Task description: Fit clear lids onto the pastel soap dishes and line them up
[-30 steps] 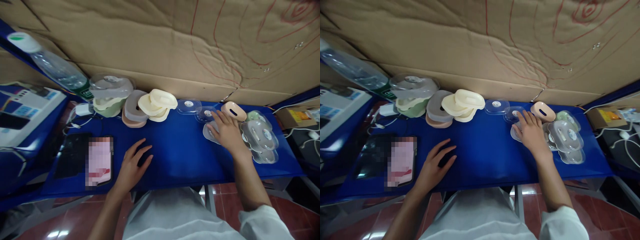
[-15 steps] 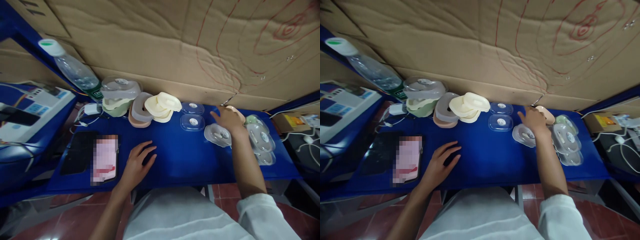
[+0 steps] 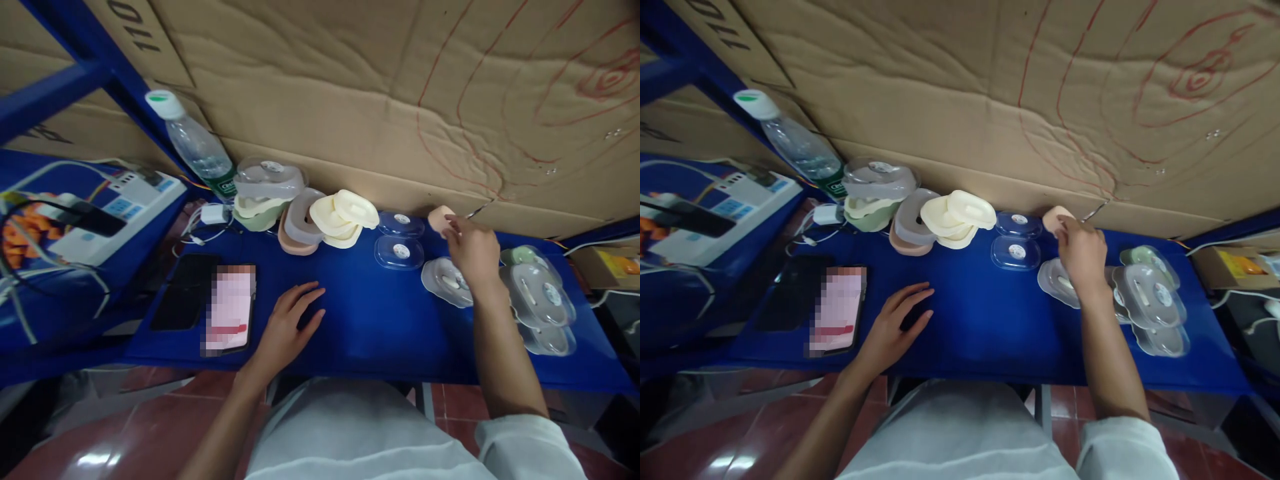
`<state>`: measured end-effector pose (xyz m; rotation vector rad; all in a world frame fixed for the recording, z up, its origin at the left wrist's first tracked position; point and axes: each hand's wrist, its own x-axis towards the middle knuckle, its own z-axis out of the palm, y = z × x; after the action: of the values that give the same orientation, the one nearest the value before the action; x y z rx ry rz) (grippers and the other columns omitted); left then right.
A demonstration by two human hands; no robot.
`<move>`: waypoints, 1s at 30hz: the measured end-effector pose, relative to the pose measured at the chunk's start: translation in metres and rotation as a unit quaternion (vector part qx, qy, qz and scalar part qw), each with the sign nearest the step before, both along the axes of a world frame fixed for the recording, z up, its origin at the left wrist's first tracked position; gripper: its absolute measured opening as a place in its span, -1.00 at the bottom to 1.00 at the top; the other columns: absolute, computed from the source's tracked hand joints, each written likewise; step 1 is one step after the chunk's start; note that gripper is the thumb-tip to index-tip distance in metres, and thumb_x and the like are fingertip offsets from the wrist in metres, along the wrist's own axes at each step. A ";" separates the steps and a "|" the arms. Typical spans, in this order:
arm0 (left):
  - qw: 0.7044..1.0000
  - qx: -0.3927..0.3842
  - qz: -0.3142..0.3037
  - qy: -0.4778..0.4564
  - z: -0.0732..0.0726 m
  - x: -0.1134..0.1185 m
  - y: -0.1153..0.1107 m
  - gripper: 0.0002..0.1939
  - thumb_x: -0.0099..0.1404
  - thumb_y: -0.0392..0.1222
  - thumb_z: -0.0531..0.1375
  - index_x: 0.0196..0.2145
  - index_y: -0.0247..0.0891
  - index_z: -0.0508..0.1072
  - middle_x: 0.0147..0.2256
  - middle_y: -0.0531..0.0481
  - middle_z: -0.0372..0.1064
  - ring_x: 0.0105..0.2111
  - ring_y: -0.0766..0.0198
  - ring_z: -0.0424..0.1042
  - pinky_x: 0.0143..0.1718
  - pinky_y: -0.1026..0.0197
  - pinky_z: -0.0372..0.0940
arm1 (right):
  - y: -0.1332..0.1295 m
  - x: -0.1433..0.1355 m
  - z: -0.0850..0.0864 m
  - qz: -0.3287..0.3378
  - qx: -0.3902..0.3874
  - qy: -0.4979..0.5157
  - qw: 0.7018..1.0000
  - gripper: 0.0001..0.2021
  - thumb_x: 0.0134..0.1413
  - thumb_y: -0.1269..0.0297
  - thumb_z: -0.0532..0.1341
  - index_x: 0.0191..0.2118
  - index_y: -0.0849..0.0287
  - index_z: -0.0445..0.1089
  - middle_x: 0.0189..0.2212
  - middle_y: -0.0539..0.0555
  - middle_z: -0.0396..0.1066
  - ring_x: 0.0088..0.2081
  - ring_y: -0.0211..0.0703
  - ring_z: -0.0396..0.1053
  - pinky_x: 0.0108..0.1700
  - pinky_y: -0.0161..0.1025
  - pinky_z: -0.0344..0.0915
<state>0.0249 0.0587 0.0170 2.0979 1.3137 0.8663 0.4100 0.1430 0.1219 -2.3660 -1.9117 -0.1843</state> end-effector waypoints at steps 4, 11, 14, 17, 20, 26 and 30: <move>0.999 0.023 -0.033 -0.020 0.005 0.000 -0.008 -0.11 0.41 -0.06 0.36 0.51 0.07 0.00 0.51 -0.26 -0.04 0.46 -0.14 0.14 0.37 -0.26 0.27 | -0.054 -0.077 -0.024 0.307 0.058 0.043 0.949 -0.61 0.45 0.40 0.09 0.26 0.08 0.47 0.08 0.18 0.60 0.06 0.11 0.53 0.16 0.07 0.38; 0.993 0.068 -0.071 0.069 -0.005 0.007 -0.003 -0.31 0.43 -0.07 0.34 0.43 0.00 0.25 0.51 -0.27 -0.02 0.49 -0.22 0.05 0.40 -0.34 0.20 | -0.051 -0.138 -0.064 0.494 0.029 0.130 0.859 -0.66 0.50 0.33 0.07 0.16 0.02 0.54 0.05 0.10 0.61 0.12 -0.04 0.50 0.19 -0.04 0.38; 0.992 0.095 -0.044 0.069 -0.008 0.008 0.001 -0.60 0.50 -0.17 0.26 0.25 -0.07 0.45 0.47 -0.23 0.09 0.46 -0.16 0.14 0.38 -0.31 0.25 | -0.002 -0.122 -0.060 0.362 0.082 0.135 0.919 -0.61 0.52 0.29 0.02 0.26 0.10 0.46 0.21 0.19 0.51 0.24 0.06 0.42 0.27 0.07 0.30; 0.993 0.106 -0.035 0.031 -0.007 0.007 0.001 -0.67 0.51 -0.23 0.23 0.18 -0.07 0.50 0.38 -0.16 0.27 0.45 -0.09 0.17 0.38 -0.25 0.30 | 0.036 -0.107 -0.055 0.277 0.083 0.120 0.950 -0.61 0.50 0.28 0.04 0.26 0.19 0.45 0.20 0.24 0.52 0.21 0.14 0.45 0.25 0.10 0.27; 0.992 0.121 0.009 -0.021 -0.002 0.001 -0.004 -0.63 0.50 -0.23 0.24 0.21 -0.01 0.48 0.25 -0.08 0.44 0.43 -0.06 0.21 0.40 -0.28 0.28 | 0.035 -0.099 -0.053 0.265 0.078 0.120 0.954 -0.62 0.52 0.28 -0.02 0.11 0.16 0.54 0.06 0.20 0.61 0.09 0.11 0.51 0.18 0.04 0.28; 0.981 0.114 0.128 -0.095 0.015 -0.012 -0.022 -0.62 0.51 -0.25 0.23 0.22 0.02 0.46 0.24 -0.04 0.44 0.41 -0.04 0.25 0.42 -0.34 0.22 | 0.004 -0.097 -0.064 0.278 0.091 0.109 0.950 -0.52 0.50 0.13 0.08 0.38 0.22 0.30 0.25 0.28 0.47 0.26 0.18 0.38 0.28 0.09 0.19; 0.973 0.136 0.132 -0.132 0.026 -0.011 -0.019 -0.61 0.48 -0.27 0.26 0.21 0.00 0.49 0.22 -0.04 0.46 0.39 -0.06 0.29 0.42 -0.35 0.20 | 0.033 -0.100 -0.069 0.242 0.071 0.109 0.961 -0.58 0.47 0.23 0.11 0.30 0.25 0.39 0.25 0.30 0.46 0.26 0.21 0.38 0.25 0.11 0.22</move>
<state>0.0141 0.0398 0.0427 1.9390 1.4115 1.4605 0.3097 0.1760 0.0531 -1.6844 -2.2029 -0.0198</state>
